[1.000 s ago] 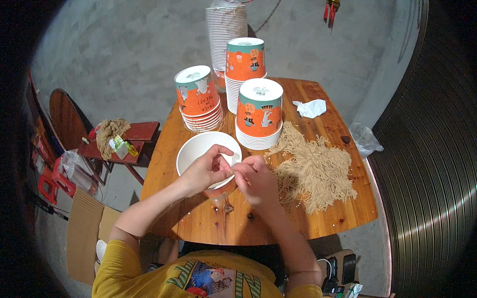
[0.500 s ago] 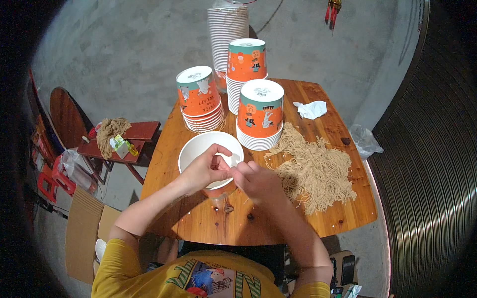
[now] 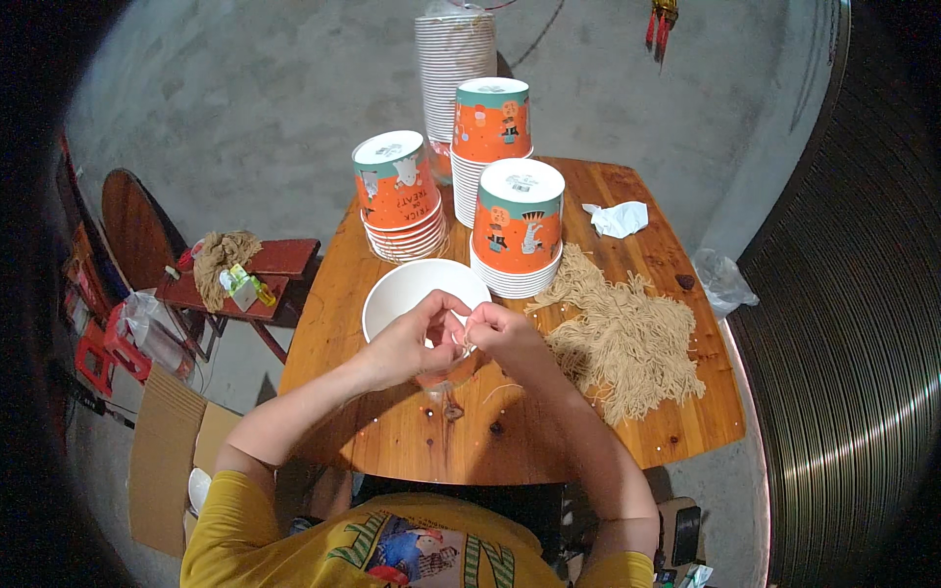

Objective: Manually portioning and tying bundles of thin brown noodles into paper cups.

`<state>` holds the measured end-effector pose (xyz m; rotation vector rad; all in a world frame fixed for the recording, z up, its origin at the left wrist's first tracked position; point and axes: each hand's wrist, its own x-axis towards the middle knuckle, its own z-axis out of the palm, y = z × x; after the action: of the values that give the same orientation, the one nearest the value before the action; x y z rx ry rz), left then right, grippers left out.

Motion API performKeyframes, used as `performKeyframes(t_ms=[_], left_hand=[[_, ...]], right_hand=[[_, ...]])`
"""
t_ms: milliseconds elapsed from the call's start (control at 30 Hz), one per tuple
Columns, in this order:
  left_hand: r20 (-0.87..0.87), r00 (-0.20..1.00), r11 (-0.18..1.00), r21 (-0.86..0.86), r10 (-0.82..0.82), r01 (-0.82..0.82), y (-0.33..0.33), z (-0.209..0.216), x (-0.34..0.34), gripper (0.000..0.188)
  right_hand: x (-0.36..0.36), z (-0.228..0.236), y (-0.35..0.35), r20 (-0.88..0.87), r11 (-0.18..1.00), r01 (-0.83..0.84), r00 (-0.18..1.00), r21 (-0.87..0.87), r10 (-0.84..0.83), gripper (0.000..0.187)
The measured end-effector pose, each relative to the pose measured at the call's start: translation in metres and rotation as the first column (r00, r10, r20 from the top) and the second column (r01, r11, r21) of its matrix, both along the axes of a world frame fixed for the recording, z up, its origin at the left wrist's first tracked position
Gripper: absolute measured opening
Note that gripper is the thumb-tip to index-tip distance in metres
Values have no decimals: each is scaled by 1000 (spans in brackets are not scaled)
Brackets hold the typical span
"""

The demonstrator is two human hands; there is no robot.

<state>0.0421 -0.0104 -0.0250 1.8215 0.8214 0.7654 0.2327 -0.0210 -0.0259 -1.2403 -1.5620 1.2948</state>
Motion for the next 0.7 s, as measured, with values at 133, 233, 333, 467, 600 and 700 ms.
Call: performKeyframes(t_ms=[133, 233, 333, 467, 600, 700], left_hand=[[-9, 999, 999, 37, 38, -38, -3, 2, 4, 29], [-28, 997, 996, 64, 69, -67, -5, 3, 5, 27], [-46, 996, 992, 106, 72, -66, -5, 5, 5, 23], [-53, 996, 995, 80, 68, -64, -7, 11, 5, 22], [-54, 996, 996, 52, 76, -73, -5, 11, 7, 22], [-47, 996, 997, 37, 73, -71, -4, 10, 5, 22]], right_hand=[[-2, 5, -4, -13, 1000, -3, 1000, -13, 3, 16], [1, 8, -4, -15, 999, -10, 1000, -37, 9, 17], [4, 15, -4, -19, 993, -36, 999, -116, 34, 18], [6, 20, -6, 22, 995, -82, 996, -57, 84, 20], [9, 9, -4, 19, 998, -66, 998, -19, 67, 15], [8, 10, -9, 32, 999, -31, 999, -19, 31, 22]])
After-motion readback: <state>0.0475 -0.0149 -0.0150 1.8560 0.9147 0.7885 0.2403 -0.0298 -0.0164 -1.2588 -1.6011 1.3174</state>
